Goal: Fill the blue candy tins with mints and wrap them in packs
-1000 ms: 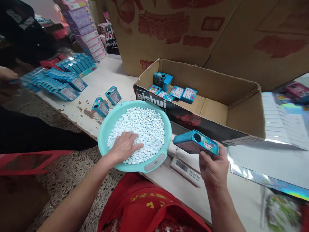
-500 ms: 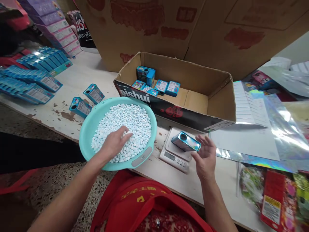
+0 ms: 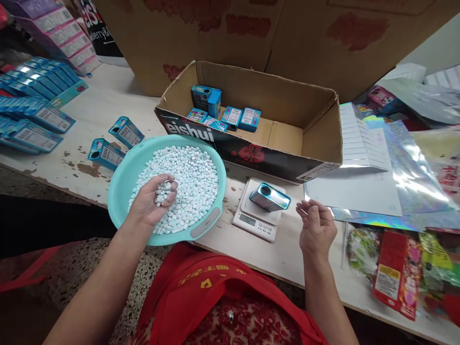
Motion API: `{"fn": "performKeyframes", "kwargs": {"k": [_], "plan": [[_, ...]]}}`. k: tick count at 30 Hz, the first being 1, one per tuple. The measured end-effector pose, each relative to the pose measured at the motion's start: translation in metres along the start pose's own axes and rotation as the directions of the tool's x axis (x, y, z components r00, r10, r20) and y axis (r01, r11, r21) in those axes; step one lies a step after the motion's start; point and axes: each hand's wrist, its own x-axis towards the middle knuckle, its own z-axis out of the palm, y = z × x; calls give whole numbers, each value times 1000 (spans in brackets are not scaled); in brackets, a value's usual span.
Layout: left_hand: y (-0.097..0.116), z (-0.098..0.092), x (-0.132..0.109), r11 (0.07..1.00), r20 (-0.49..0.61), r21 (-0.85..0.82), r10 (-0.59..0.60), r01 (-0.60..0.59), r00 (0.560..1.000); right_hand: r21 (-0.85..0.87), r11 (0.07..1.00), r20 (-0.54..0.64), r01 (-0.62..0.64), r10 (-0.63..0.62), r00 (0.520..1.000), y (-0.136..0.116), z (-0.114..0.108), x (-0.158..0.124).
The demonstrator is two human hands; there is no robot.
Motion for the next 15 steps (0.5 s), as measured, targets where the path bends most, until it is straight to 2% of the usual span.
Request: {"fn": "performKeyframes", "kwargs": {"k": [3, 5, 7, 8, 9, 11, 13, 14, 15], "plan": [[0, 3, 0, 999, -36, -39, 25, -27, 999, -1, 1000, 22, -2, 2, 1000, 2, 0, -1], [-1, 2, 1, 995, -54, -9, 102, -102, 993, 1, 1000, 48, -1, 0, 999, 3, 1, -1], [-2, 1, 1, 960, -57, 138, 254, -244, 966, -1, 1000, 101, 22, -22, 995, 4, 4, -2], [-3, 1, 1, 909, -45, 269, 341, -318, 939, -12, 999, 142, 45, -43, 989, 4, 5, -3], [-3, 0, 1, 825, -20, 424, 421, -374, 907, -34, 997, 194, 74, -66, 979, 5, 7, -4], [-3, -1, 1, 560, 78, 713, 535, -422, 842, -92, 986, 305, 136, -102, 947, 5, 12, -5], [-3, -3, 1, 301, 187, 855, 578, -421, 794, -141, 972, 381, 189, -123, 916, 5, 15, -6], [-2, -4, 3, 236, 218, 875, 590, -424, 778, -154, 965, 399, 211, -134, 907, 5, 17, -7], [-2, -6, 4, 229, 222, 874, 597, -428, 771, -162, 960, 410, 228, -145, 901, 6, 18, -7]]}}
